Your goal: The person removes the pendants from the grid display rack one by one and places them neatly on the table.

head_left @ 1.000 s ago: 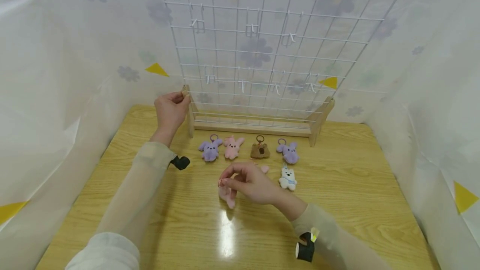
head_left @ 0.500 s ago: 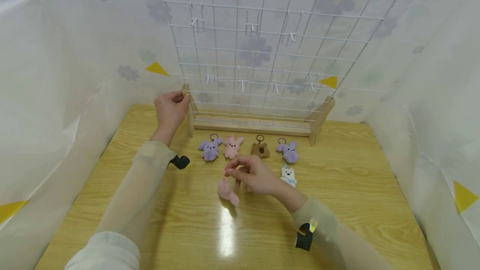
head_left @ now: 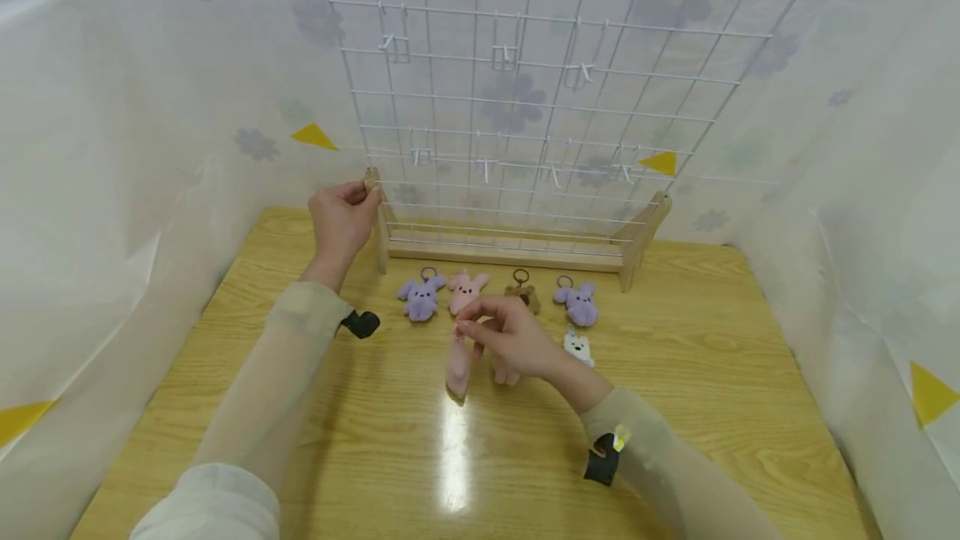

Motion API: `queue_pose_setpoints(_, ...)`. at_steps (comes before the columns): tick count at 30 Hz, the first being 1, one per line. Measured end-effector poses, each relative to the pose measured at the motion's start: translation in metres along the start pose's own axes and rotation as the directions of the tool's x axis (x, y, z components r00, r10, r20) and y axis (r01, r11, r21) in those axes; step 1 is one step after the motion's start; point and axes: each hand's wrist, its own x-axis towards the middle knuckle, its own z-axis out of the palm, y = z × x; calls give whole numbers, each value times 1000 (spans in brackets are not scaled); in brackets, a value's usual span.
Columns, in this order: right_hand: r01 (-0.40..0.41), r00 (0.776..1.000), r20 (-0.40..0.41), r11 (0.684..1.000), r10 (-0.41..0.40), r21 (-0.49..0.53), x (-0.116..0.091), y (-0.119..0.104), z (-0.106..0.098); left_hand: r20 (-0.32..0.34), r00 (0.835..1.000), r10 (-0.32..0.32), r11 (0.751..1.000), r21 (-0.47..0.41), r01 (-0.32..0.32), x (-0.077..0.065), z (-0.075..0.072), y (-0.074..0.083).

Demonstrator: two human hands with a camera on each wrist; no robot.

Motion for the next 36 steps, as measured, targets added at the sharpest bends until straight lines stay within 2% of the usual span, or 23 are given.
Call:
queue_pose_setpoints(5,2,1000,-7,1000,-2,0,3,5,0,-12,1000,23,1000,11,-23,0,1,0)
queue_pose_setpoints(12,14,1000,-21,999,-13,33,10,12,3,2,1000,-4,1000,-15,4,0,1,2)
queue_pose_setpoints(21,6,997,-71,1000,-5,13,20,27,6,-3,1000,10,1000,-16,-10,0,1,0)
queue_pose_setpoints(30,-67,993,-97,997,71,45,27,39,11,-3,1000,4,1000,-22,-4,0,1,0)
queue_pose_setpoints(36,-72,990,-118,997,74,16,28,39,8,4,1000,-3,1000,-23,3,0,1,-1)
